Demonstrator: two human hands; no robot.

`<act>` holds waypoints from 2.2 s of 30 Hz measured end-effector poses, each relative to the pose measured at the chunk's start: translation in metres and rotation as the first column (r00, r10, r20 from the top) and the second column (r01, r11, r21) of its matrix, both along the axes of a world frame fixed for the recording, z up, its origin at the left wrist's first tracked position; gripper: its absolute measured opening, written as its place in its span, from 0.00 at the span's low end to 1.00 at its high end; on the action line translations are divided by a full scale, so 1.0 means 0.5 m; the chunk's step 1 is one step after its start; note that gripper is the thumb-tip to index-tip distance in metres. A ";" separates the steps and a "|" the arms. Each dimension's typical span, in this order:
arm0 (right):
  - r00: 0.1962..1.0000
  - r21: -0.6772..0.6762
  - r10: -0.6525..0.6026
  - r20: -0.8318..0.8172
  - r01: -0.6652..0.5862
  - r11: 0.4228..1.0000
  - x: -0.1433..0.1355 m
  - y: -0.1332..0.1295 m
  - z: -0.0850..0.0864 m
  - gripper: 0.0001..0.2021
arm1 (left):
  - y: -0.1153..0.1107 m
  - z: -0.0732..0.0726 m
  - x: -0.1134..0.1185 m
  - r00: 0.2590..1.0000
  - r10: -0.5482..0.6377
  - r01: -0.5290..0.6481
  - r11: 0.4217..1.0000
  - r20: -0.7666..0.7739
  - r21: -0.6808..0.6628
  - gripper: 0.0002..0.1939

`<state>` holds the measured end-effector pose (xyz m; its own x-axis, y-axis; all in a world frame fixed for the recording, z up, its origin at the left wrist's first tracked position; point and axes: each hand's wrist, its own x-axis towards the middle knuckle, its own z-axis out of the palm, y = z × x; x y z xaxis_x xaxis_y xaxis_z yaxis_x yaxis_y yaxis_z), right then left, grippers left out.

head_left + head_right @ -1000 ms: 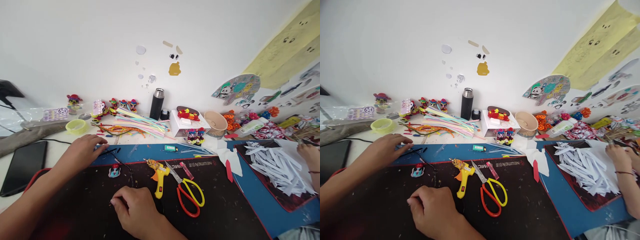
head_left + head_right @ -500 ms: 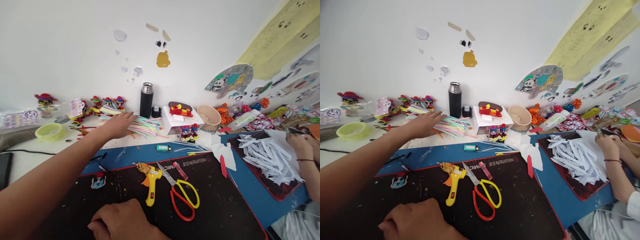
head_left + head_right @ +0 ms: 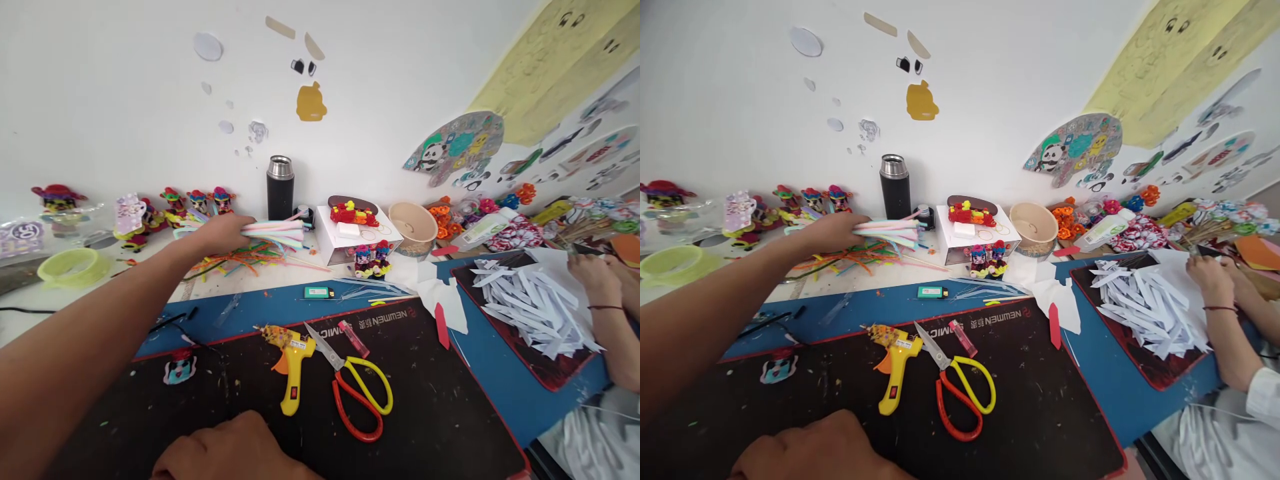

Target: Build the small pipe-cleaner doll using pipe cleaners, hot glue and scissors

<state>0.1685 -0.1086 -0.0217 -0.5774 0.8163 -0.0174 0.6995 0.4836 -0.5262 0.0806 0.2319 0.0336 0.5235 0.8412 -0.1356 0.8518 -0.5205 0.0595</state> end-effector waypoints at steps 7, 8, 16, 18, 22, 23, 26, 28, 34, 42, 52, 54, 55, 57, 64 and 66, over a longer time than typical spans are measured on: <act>1.000 0.042 0.013 0.004 -0.014 0.999 0.004 -0.001 0.000 0.17 | 0.018 0.054 -0.038 0.990 0.069 -0.070 0.997 0.119 0.008 0.25; 1.000 0.040 0.019 0.007 -0.019 0.999 0.004 -0.001 -0.001 0.17 | 0.017 0.058 -0.040 0.988 0.074 -0.076 0.997 0.133 0.006 0.25; 1.000 0.064 0.002 -0.010 -0.001 0.998 0.003 -0.003 -0.016 0.16 | 0.003 0.064 -0.050 0.971 0.090 -0.089 0.996 0.222 -0.015 0.30; 1.000 0.067 -0.007 -0.015 0.008 0.998 0.004 -0.004 -0.014 0.15 | 0.003 0.065 -0.051 0.965 0.119 -0.118 0.993 0.235 -0.020 0.32; 1.000 0.060 -0.003 -0.007 0.003 0.998 0.003 -0.006 -0.013 0.15 | 0.006 0.068 -0.060 0.941 0.159 -0.160 0.987 0.300 -0.019 0.35; 1.000 0.056 0.005 -0.004 -0.004 0.998 0.002 -0.005 -0.013 0.16 | 0.007 0.069 -0.063 0.936 0.161 -0.166 0.986 0.313 -0.012 0.35; 1.000 0.042 0.020 0.007 -0.020 0.999 0.001 -0.004 -0.012 0.16 | 0.010 0.070 -0.074 0.926 0.171 -0.183 0.983 0.338 0.004 0.37; 1.000 0.034 0.026 0.017 -0.026 0.999 0.002 -0.002 -0.009 0.16 | 0.009 0.070 -0.077 0.920 0.178 -0.191 0.982 0.350 0.004 0.37; 0.998 0.034 0.056 0.021 -0.057 0.998 0.005 0.002 0.001 0.15 | -0.012 0.060 -0.059 0.913 0.178 -0.186 0.982 0.368 -0.012 0.37; 0.998 0.014 0.046 0.034 -0.047 0.999 0.009 0.007 0.009 0.15 | -0.035 0.004 -0.076 0.983 -0.007 0.011 1.000 0.183 -0.019 0.40; 0.999 0.019 0.046 0.023 -0.046 0.999 0.010 0.009 0.021 0.13 | -0.079 -0.025 -0.076 0.999 -0.022 0.018 0.992 0.032 0.123 0.22; 0.999 0.005 0.049 0.019 -0.049 0.999 0.012 0.013 0.026 0.12 | -0.079 -0.012 -0.066 0.999 -0.024 0.019 0.989 0.037 0.148 0.20; 0.999 -0.001 0.047 0.018 -0.047 0.999 0.013 0.015 0.028 0.12 | -0.079 -0.004 -0.062 0.999 -0.028 0.021 0.987 0.041 0.161 0.20; 0.999 -0.012 0.044 0.019 -0.043 0.999 0.014 0.016 0.030 0.12 | -0.078 0.013 -0.056 0.998 -0.038 0.029 0.983 0.052 0.179 0.20; 0.999 -0.036 0.036 0.020 -0.035 0.999 0.015 0.015 0.028 0.12 | -0.080 0.036 -0.048 0.995 -0.032 0.016 0.984 0.091 0.176 0.23; 0.999 -0.039 0.037 0.020 -0.036 0.999 0.015 0.016 0.028 0.12 | -0.081 0.034 -0.049 0.993 -0.029 0.005 0.979 0.116 0.202 0.22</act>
